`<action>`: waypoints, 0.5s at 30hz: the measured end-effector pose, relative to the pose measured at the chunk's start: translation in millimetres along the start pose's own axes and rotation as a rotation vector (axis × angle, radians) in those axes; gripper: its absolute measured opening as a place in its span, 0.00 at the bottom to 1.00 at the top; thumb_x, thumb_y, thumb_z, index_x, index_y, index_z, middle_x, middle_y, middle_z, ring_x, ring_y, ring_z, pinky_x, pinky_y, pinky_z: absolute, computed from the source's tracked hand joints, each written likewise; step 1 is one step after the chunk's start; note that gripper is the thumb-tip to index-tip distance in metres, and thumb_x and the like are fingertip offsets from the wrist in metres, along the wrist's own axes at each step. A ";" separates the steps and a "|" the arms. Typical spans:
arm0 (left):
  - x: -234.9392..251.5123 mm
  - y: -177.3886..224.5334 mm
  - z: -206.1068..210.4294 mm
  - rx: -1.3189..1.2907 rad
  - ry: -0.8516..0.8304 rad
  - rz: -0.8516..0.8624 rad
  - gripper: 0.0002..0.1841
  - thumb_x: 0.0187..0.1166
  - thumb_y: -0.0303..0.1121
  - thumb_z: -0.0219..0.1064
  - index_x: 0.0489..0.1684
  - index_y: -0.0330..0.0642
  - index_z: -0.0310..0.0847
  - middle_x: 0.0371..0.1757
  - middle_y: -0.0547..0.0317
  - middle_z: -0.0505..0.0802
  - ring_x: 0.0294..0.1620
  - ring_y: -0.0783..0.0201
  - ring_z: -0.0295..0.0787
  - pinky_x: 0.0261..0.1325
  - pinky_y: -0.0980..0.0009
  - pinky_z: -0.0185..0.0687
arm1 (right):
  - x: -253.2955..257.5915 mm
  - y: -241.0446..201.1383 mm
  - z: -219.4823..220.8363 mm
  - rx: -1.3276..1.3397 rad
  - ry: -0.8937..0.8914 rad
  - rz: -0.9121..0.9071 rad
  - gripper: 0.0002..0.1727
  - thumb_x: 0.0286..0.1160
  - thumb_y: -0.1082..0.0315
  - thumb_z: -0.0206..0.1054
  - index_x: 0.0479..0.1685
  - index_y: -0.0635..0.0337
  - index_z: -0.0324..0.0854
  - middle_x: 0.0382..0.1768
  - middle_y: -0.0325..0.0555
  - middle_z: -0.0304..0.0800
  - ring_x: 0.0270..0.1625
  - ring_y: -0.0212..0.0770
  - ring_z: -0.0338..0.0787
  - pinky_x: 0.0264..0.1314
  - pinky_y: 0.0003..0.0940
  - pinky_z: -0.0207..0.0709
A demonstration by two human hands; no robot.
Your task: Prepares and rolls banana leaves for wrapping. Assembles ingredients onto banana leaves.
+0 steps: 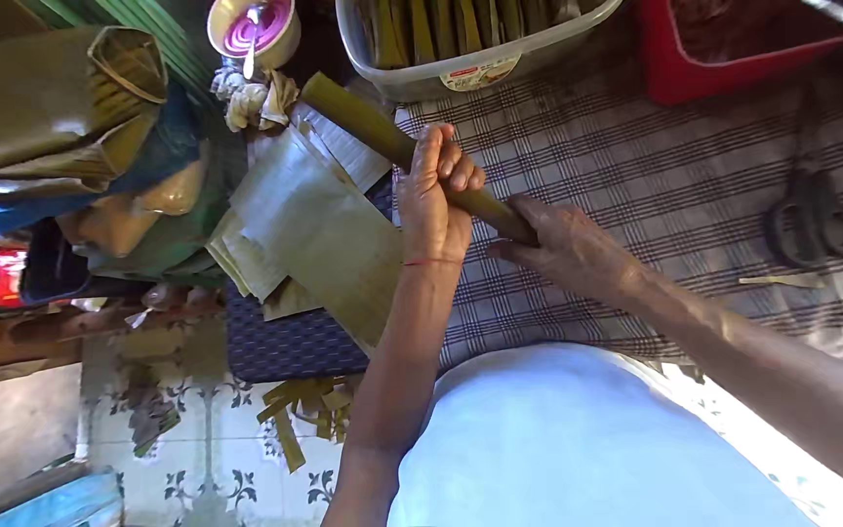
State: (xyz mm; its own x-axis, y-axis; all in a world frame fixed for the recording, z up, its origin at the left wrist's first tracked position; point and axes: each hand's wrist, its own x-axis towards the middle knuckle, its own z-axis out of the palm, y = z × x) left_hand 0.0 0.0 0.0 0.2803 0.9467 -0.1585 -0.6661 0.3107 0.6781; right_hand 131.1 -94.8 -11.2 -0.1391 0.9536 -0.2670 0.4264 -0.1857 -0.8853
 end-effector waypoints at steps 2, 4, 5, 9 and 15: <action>0.6 -3.0 -3.4 -0.083 -0.098 -0.025 0.18 0.95 0.35 0.44 0.32 0.50 0.77 0.13 0.75 0.74 0.12 0.78 0.71 0.22 0.84 0.73 | 1.3 5.8 -4.6 0.436 -0.223 0.041 0.08 0.81 0.60 0.69 0.43 0.53 0.78 0.14 0.33 0.69 0.09 0.22 0.65 0.08 0.17 0.62; -0.5 -7.4 -12.3 -0.269 -0.355 -0.085 0.15 0.91 0.36 0.53 0.32 0.48 0.81 0.14 0.73 0.79 0.14 0.77 0.76 0.22 0.82 0.73 | 0.6 12.0 -7.6 0.797 -0.495 0.137 0.09 0.81 0.58 0.69 0.40 0.51 0.79 0.12 0.27 0.70 0.07 0.18 0.70 0.07 0.14 0.69; -2.2 -9.0 -9.6 -0.272 -0.375 -0.093 0.14 0.89 0.34 0.55 0.30 0.48 0.82 0.14 0.73 0.79 0.14 0.77 0.75 0.22 0.82 0.73 | -0.2 10.3 -7.4 0.726 -0.424 0.150 0.08 0.78 0.59 0.71 0.40 0.52 0.79 0.13 0.29 0.72 0.08 0.21 0.71 0.09 0.16 0.70; -7.9 -17.8 7.5 -0.066 -0.148 -0.093 0.15 0.92 0.30 0.48 0.33 0.46 0.76 0.16 0.71 0.73 0.14 0.75 0.70 0.22 0.82 0.72 | 1.1 9.2 -2.0 0.397 -0.070 0.060 0.13 0.71 0.62 0.77 0.47 0.54 0.80 0.20 0.38 0.78 0.10 0.28 0.72 0.10 0.22 0.69; 14.4 21.3 0.9 -0.107 -0.363 -0.035 0.26 0.96 0.42 0.34 0.29 0.52 0.76 0.13 0.75 0.76 0.11 0.80 0.69 0.18 0.85 0.69 | -10.4 37.7 -17.7 0.940 -0.686 0.145 0.08 0.73 0.62 0.74 0.44 0.51 0.81 0.09 0.25 0.67 0.07 0.17 0.69 0.07 0.14 0.67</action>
State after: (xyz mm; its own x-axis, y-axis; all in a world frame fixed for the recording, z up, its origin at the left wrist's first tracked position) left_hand -9.5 20.2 12.8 0.5180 0.8498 0.0978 -0.7147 0.3671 0.5953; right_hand 164.4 -107.5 -35.0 -0.7188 0.6347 -0.2837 -0.3106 -0.6582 -0.6858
